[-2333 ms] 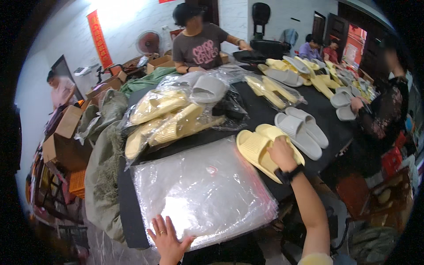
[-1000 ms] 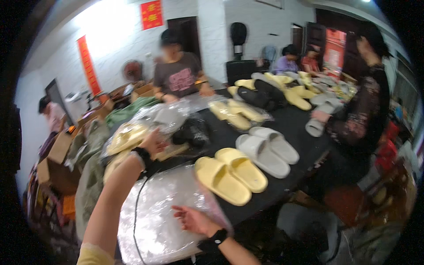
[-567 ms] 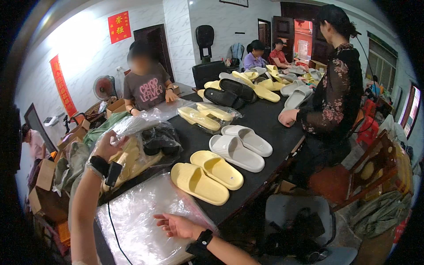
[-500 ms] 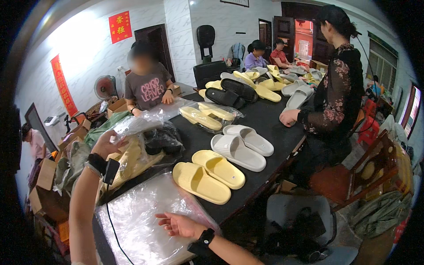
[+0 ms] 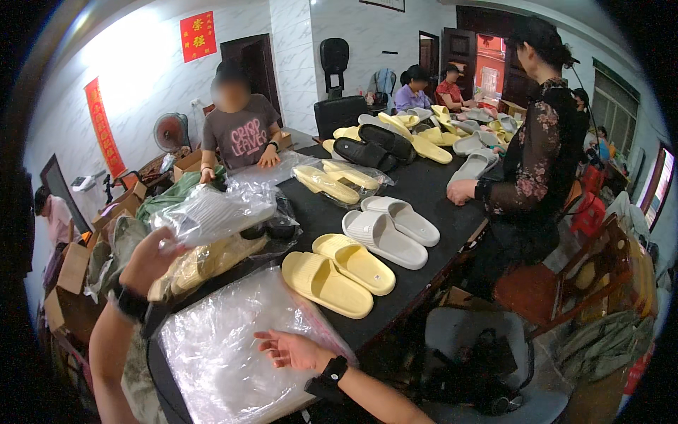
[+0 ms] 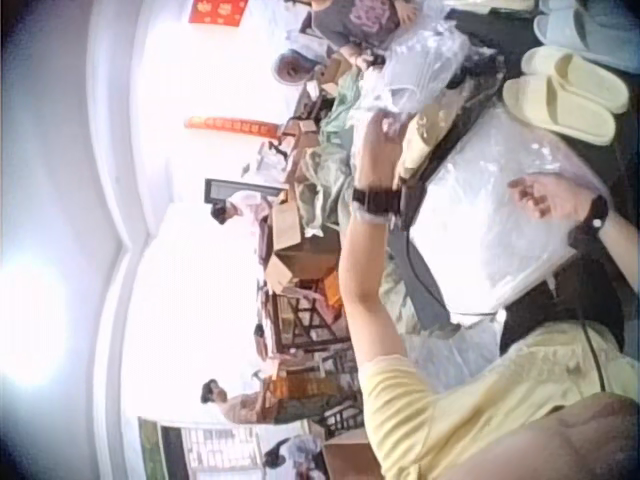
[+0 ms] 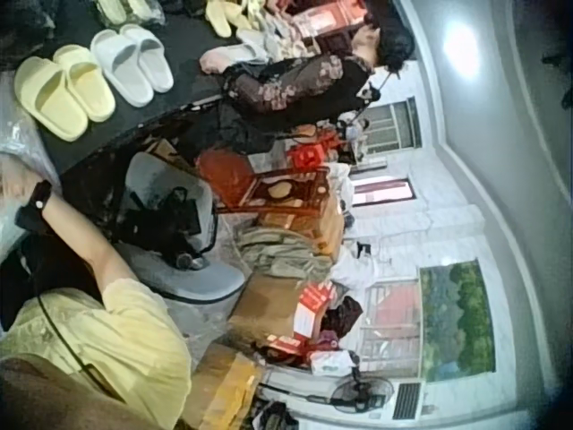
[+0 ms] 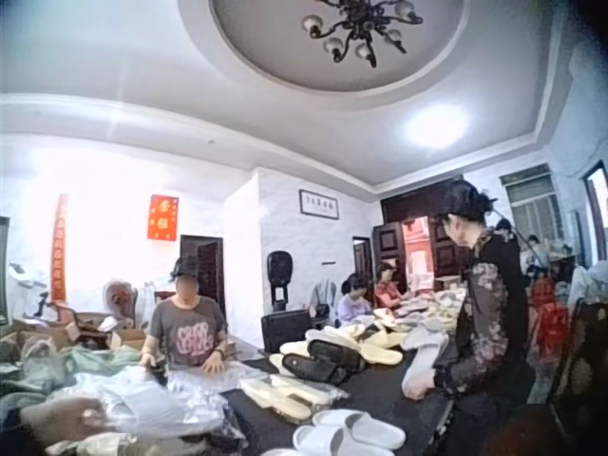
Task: The recorder picks up pairs of sandals and packs them into plastic bags on a table in a manufacturing workspace.
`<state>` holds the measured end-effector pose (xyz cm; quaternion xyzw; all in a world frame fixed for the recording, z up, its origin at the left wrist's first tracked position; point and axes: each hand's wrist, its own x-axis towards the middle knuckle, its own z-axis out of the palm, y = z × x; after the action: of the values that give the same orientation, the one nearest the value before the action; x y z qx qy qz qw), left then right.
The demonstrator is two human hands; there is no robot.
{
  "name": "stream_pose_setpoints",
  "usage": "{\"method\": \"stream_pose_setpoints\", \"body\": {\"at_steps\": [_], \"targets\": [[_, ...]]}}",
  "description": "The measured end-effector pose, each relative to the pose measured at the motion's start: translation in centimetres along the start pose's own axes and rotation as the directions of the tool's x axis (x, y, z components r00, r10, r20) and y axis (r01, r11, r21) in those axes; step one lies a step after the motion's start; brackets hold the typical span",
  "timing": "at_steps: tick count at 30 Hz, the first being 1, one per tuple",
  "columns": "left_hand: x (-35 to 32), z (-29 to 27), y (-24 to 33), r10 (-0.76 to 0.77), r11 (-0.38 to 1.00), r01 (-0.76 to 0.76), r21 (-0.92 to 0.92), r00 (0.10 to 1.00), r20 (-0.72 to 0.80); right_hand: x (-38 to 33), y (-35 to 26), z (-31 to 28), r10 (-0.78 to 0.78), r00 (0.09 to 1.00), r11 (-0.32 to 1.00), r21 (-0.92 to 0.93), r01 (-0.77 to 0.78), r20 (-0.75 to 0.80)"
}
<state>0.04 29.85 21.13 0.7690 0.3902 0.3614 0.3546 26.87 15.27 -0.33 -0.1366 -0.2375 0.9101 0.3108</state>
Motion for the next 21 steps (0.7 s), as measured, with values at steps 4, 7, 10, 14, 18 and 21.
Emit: {"method": "stream_pose_setpoints", "body": {"at_steps": [4,7,10,14,18,21], "targets": [[-8.0,2.0,3.5,-0.575,0.591,0.287,-0.754,0.806,-0.145,0.0,0.0,-0.4,0.014,0.997,1.000,-0.011,-0.015,-0.078],[-14.9,2.0,3.0,-0.651,0.496,0.397,-0.772,0.758,-0.028,0.7,1.4,-3.8,-0.006,1.000,0.998,0.059,0.005,0.028],[-19.6,4.6,3.5,-0.753,0.409,0.524,-0.747,0.656,0.048,1.1,3.3,-7.1,-0.075,0.977,0.992,0.118,0.052,0.200],[-27.9,4.3,-3.7,-0.892,0.125,0.634,-0.763,0.408,0.193,-0.5,0.1,2.4,0.030,0.907,0.921,0.364,0.139,-0.421],[-26.4,5.9,-0.8,-0.808,0.441,0.650,-0.619,0.588,0.043,-1.1,-0.3,2.2,-0.208,0.828,0.965,0.032,0.262,-0.520],[-27.9,6.0,-1.4,-0.833,0.323,0.662,-0.677,0.539,0.129,-1.2,-0.1,0.1,-0.612,0.754,0.753,-0.465,0.465,-0.238]]}}
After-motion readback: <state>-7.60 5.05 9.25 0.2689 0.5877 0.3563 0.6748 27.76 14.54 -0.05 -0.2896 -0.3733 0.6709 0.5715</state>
